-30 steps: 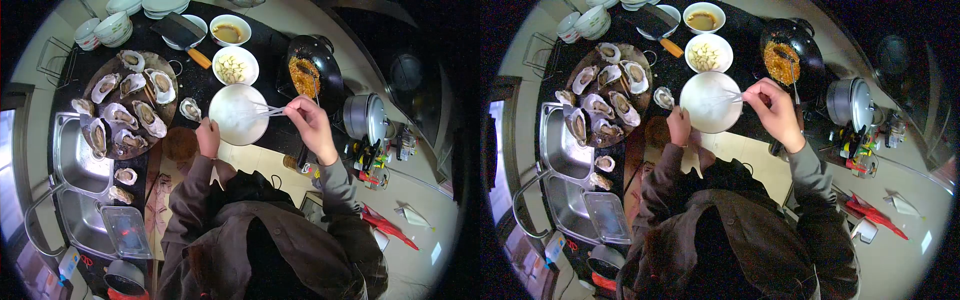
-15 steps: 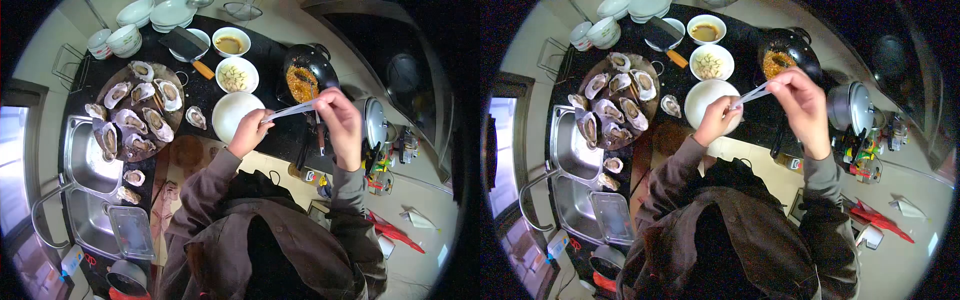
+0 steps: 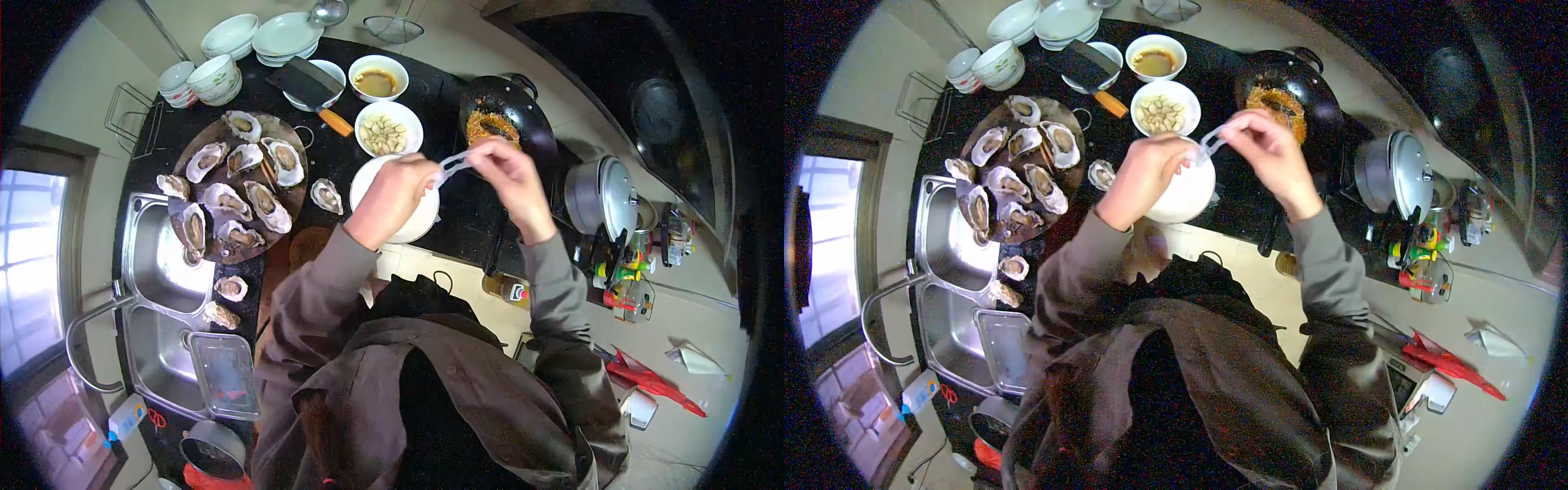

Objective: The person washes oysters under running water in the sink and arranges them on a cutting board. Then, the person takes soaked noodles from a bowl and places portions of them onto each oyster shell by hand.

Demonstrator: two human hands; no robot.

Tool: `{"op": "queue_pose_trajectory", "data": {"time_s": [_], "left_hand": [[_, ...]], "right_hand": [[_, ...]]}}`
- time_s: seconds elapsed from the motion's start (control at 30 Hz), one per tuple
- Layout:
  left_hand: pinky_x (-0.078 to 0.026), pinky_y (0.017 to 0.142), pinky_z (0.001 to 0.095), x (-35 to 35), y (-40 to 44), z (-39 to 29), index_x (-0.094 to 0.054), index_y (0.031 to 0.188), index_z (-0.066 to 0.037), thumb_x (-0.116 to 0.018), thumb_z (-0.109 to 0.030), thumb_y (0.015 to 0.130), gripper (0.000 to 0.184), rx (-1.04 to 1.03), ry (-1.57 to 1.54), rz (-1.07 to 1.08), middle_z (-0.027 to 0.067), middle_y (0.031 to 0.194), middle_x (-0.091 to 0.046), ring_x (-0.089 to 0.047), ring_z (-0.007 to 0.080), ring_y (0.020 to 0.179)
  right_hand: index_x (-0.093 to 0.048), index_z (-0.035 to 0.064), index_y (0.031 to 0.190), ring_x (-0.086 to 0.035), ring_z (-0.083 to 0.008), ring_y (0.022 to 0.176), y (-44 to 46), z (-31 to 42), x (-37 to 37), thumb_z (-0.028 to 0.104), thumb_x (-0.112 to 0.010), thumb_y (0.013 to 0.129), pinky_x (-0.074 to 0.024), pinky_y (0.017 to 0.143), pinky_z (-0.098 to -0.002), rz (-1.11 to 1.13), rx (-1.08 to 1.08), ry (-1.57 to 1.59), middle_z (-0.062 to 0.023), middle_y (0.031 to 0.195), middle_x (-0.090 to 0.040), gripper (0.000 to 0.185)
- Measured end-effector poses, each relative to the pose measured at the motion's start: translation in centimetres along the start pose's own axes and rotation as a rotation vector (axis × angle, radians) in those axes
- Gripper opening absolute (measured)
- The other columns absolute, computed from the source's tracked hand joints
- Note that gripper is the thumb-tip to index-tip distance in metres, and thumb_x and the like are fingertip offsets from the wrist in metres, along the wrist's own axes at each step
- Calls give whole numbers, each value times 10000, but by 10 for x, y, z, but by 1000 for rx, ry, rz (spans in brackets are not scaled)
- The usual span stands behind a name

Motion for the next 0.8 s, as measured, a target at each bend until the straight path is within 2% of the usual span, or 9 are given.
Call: {"op": "queue_pose_trajectory", "data": {"time_s": [0.07, 0.1, 0.17, 0.3, 0.4, 0.47, 0.53, 0.67, 0.8], "left_hand": [[-486, 598, 293, 15, 16, -28, -648, 920, 19, -541, 4, 867, 120, -71, -51, 65, 127, 794, -633, -622, 212, 662], [-490, 599, 263, 20, 23, -40, -657, 946, 19, -527, 9, 886, 144, -107, -75, 97, 107, 784, -635, -625, 168, 656], [-487, 603, 250, 28, 38, -52, -661, 953, 19, -523, 3, 895, 151, -93, -106, 120, 90, 785, -635, -615, 147, 654], [-479, 611, 219, 43, 64, -74, -671, 978, 20, -516, -17, 919, 169, -57, -199, 174, 45, 789, -636, -585, 94, 651], [-472, 610, 209, 49, 66, -78, -676, 1002, 21, -519, -32, 932, 180, -31, -255, 196, 23, 794, -634, -567, 74, 653], [-465, 609, 204, 58, 60, -63, -678, 1031, 18, -532, -46, 932, 187, 37, -290, 114, 13, 791, -630, -554, 63, 667], [-461, 608, 202, 61, 51, -42, -678, 1046, 16, -539, -52, 933, 192, 72, -313, 73, 7, 789, -627, -547, 58, 675], [-487, 629, 224, 47, 22, 20, -694, 1004, 14, -542, -41, 909, 187, 165, -413, -33, 39, 863, -684, -605, 90, 695], [-490, 663, 220, 23, 5, 43, -672, 1075, 4, -556, -41, 916, 202, 144, -348, -70, 48, 945, -679, -605, 84, 734]], "right_hand": [[-642, 8, 984, -607, -121, 956, 0, -10, -12, 89, -601, 933, -457, 908, -266, 7, 96, -52, -36, 1033, -649, 103], [-651, 13, 980, -606, -107, 947, 1, -19, -21, 93, -611, 928, -459, 890, -262, 93, 13, 129, -26, 1015, -658, 104], [-668, 22, 972, -605, -78, 930, -3, -31, -38, 103, -632, 916, -464, 856, -254, 268, -155, 489, -7, 978, -675, 104], [-668, 29, 977, -617, -84, 930, -3, -27, -51, 104, -631, 915, -464, 868, -249, 434, -144, 491, -11, 966, -687, 104], [-664, 25, 995, -621, -91, 906, 5, -22, -51, 109, -627, 920, -472, 832, -240, 413, -120, 449, -27, 982, -681, 119], [-662, 23, 1003, -622, -95, 894, 9, -15, -48, 111, -625, 922, -476, 814, -236, 396, -109, 426, -35, 990, -677, 126], [-658, 20, 985, -612, -83, 859, 13, -5, -38, 110, -624, 923, -470, 779, -226, 342, -102, 423, -24, 929, -673, 114], [-652, 17, 965, -598, -72, 816, 18, 22, -23, 110, -622, 924, -463, 745, -223, 278, -70, 333, -14, 882, -662, 106], [-646, 11, 976, -597, -74, 813, 27, 46, -8, 110, -619, 926, -465, 746, -225, 230, -40, 315, -20, 897, -660, 114]]}}
Point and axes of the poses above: each hand's wrist, its own y-axis towards the middle knuckle, its own x-axis out of the back of the hand, z = x × y, the point moved 6 cm from there along y, towards the middle knuckle
